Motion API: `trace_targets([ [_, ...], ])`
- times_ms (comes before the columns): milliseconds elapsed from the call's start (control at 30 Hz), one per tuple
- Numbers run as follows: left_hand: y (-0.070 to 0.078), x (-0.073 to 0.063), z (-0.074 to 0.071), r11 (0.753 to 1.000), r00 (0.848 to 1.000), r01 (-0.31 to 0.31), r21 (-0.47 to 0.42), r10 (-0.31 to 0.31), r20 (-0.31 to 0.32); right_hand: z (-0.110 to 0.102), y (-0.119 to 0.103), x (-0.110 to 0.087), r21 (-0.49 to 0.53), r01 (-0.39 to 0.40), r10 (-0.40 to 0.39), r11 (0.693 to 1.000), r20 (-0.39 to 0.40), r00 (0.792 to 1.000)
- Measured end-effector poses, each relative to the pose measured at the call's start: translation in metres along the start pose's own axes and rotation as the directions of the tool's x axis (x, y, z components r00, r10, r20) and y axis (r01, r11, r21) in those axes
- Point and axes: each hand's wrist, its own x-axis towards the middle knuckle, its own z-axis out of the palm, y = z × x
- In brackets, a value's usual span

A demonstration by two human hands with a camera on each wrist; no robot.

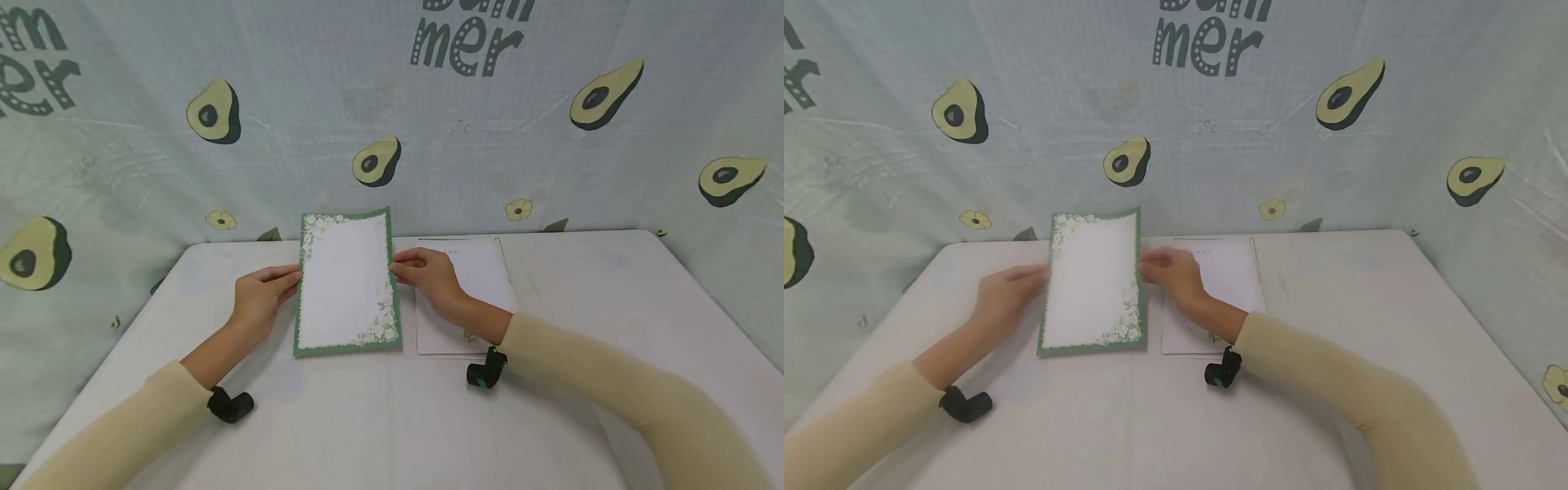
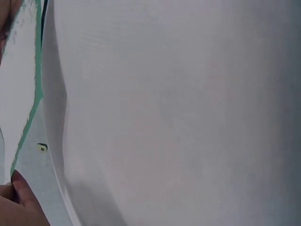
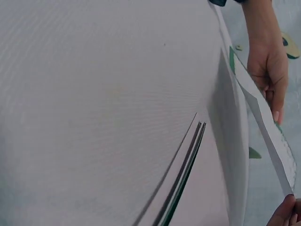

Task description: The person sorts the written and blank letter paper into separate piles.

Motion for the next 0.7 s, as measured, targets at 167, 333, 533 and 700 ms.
trace_targets([
  [167,0.002,-0.001,-0.008,0.999,1.0,0.03,0.036,-0.03,0.007,0.004,0.004,0.005,-0.065,-0.093,0.095,0.993,0.017,0.995],
  [333,0.002,-0.001,-0.014,0.997,0.998,0.062,0.034,-0.063,0.011,0.008,0.004,0.01,-0.16,-0.132,0.138,0.978,0.026,0.99],
  [533,0.003,-0.001,-0.018,0.996,0.995,0.082,0.047,-0.084,0.047,0.011,0.004,0.016,-0.185,-0.164,0.171,0.969,0.022,0.985],
  [700,0.006,-0.002,-0.025,0.986,0.989,0.117,0.118,-0.127,0.075,0.02,0.007,0.019,-0.196,-0.167,0.181,0.966,0.052,0.982],
])
